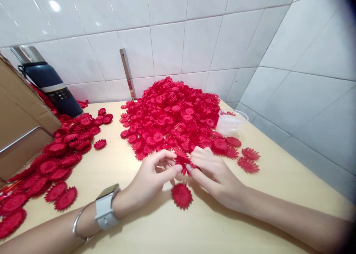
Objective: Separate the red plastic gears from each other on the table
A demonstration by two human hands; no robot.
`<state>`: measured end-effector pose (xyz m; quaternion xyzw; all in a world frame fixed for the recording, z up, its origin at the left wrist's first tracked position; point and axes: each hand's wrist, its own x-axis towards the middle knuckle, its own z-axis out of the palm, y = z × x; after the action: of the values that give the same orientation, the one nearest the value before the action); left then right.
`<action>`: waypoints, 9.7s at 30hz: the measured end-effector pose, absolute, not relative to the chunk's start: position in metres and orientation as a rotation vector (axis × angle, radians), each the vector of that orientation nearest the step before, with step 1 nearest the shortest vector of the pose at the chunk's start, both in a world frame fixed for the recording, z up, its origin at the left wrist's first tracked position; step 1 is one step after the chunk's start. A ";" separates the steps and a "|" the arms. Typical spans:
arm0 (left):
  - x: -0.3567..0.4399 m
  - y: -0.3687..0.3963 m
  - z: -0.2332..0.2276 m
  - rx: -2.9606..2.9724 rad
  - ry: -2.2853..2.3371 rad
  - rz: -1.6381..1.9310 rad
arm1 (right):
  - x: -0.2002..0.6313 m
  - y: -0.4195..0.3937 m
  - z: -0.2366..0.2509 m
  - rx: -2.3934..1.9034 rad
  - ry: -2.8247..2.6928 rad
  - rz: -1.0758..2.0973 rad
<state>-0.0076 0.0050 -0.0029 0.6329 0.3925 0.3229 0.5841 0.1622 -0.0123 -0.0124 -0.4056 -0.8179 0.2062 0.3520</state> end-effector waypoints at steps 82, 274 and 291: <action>-0.009 0.000 0.003 2.200 0.921 0.711 | 0.163 -0.012 -0.011 -1.144 -1.789 1.139; -0.010 0.008 -0.002 1.506 0.908 0.726 | 0.166 -0.008 -0.013 -1.107 -1.435 1.364; -0.008 0.006 0.001 1.512 0.858 0.681 | 0.163 -0.009 -0.009 -1.089 -1.511 1.358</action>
<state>-0.0076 0.0061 0.0014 0.6509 0.3695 0.2930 0.5949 0.1631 -0.0093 -0.0094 -0.4318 -0.5990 0.5383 0.4061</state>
